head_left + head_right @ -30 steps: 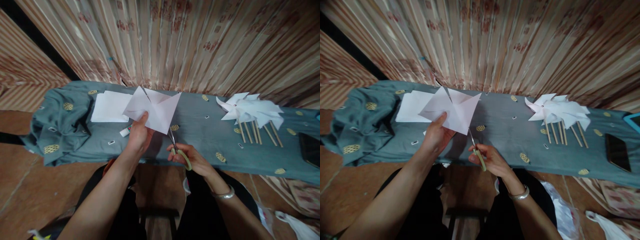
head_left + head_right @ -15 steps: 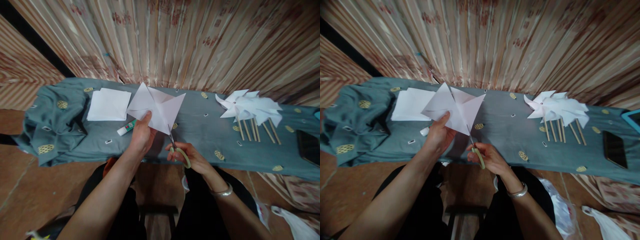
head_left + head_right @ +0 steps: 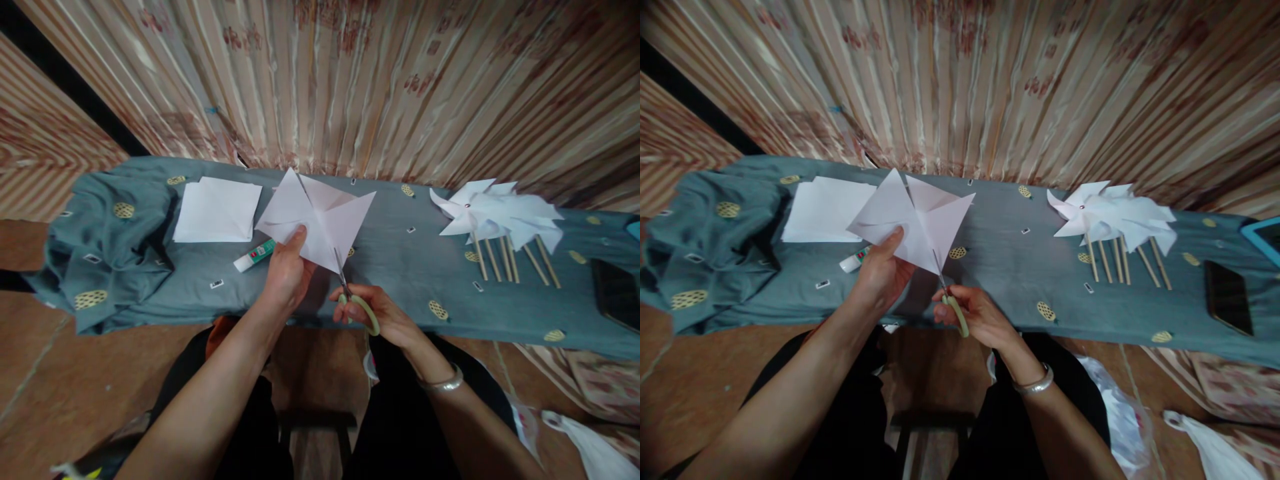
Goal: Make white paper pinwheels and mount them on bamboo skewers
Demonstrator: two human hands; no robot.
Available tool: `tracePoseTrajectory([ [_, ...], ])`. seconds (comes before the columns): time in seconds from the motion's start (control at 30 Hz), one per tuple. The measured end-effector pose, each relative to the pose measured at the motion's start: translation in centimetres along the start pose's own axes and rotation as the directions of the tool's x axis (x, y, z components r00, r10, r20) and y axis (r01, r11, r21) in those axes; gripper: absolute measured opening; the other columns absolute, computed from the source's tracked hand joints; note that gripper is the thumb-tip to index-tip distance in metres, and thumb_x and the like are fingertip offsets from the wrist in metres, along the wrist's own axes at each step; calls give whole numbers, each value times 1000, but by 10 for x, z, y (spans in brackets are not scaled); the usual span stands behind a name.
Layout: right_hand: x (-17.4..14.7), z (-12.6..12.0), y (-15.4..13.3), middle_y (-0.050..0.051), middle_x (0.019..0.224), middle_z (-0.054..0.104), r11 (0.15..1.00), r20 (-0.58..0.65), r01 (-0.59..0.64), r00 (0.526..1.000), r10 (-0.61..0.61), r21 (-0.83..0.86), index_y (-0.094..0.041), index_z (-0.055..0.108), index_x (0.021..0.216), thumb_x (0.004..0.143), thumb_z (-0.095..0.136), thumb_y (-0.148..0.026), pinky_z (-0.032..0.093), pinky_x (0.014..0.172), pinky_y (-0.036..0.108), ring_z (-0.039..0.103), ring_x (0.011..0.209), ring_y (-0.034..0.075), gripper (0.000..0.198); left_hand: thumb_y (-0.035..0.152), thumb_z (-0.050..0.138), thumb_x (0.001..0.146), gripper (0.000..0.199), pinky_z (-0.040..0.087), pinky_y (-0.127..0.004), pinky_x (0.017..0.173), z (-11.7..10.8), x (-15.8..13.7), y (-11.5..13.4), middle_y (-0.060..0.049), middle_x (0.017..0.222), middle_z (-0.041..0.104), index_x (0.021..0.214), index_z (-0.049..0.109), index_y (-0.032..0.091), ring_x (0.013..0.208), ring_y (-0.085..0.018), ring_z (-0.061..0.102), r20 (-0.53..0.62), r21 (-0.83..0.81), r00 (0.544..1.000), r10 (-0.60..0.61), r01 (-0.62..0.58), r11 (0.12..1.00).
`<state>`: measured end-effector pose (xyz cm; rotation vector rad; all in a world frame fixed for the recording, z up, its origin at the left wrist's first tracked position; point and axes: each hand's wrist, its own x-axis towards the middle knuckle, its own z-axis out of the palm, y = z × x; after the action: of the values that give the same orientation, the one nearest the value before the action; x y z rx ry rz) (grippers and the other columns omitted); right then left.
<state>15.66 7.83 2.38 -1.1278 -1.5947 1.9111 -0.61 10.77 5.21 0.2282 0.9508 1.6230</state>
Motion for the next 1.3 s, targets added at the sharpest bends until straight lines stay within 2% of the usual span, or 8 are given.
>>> tracePoseTrajectory([
  [0.3, 1, -1, 2, 4, 76, 66, 1000, 11, 16, 1000, -16, -15, -15, 60, 96, 73, 65, -64, 47, 63, 27, 59, 67, 14, 54, 14, 56, 86, 10, 52, -35, 94, -1, -1, -2, -3, 84, 73, 86, 66, 13, 83, -16, 69, 13, -20, 1000, -3, 3, 1000],
  [0.47, 1, -1, 2, 4, 76, 66, 1000, 7, 22, 1000, -22, -7, -14, 60, 96, 73, 66, -64, 48, 64, 27, 59, 67, 15, 55, 13, 55, 87, 12, 51, -36, 96, 1, -3, 1, -2, 83, 72, 84, 66, 14, 88, -17, 69, -22, -12, 1000, -18, 18, 1000],
  [0.63, 0, -1, 1, 5, 77, 67, 1000, -7, 2, 1000, -2, -1, -14, 61, 97, 70, 67, -66, 48, 64, 27, 60, 67, 15, 59, 13, 55, 87, 12, 52, -38, 94, 1, -3, 0, -3, 82, 72, 84, 66, 14, 82, -17, 69, -11, -15, 1000, -22, 22, 1000],
  [0.87, 0, 0, 1, 5, 77, 66, 1000, -15, 13, 1000, -13, -6, -14, 61, 96, 71, 67, -65, 48, 65, 26, 60, 69, 15, 58, 16, 60, 82, 11, 51, -39, 95, -3, -1, -3, -7, 93, 73, 90, 67, 14, 99, -23, 68, -14, 14, 1000, -7, 7, 1000],
  [1.13, 0, 0, 3, 4, 74, 65, 999, -17, 34, 999, -34, -8, -14, 62, 95, 70, 68, -65, 47, 62, 27, 58, 65, 14, 57, 15, 61, 80, 9, 51, -37, 96, -8, 1, -3, -5, 87, 74, 85, 67, 13, 96, -22, 69, 4, -4, 1000, 4, -4, 1000],
  [1.3, 0, 1, 2, 2, 71, 64, 999, -26, 35, 999, -35, 1, -15, 63, 95, 69, 69, -65, 48, 61, 27, 58, 62, 13, 57, 16, 61, 79, 13, 51, -38, 96, -9, 0, -1, -6, 91, 75, 91, 67, 13, 96, -22, 69, 23, -4, 1000, 4, -4, 1000],
])
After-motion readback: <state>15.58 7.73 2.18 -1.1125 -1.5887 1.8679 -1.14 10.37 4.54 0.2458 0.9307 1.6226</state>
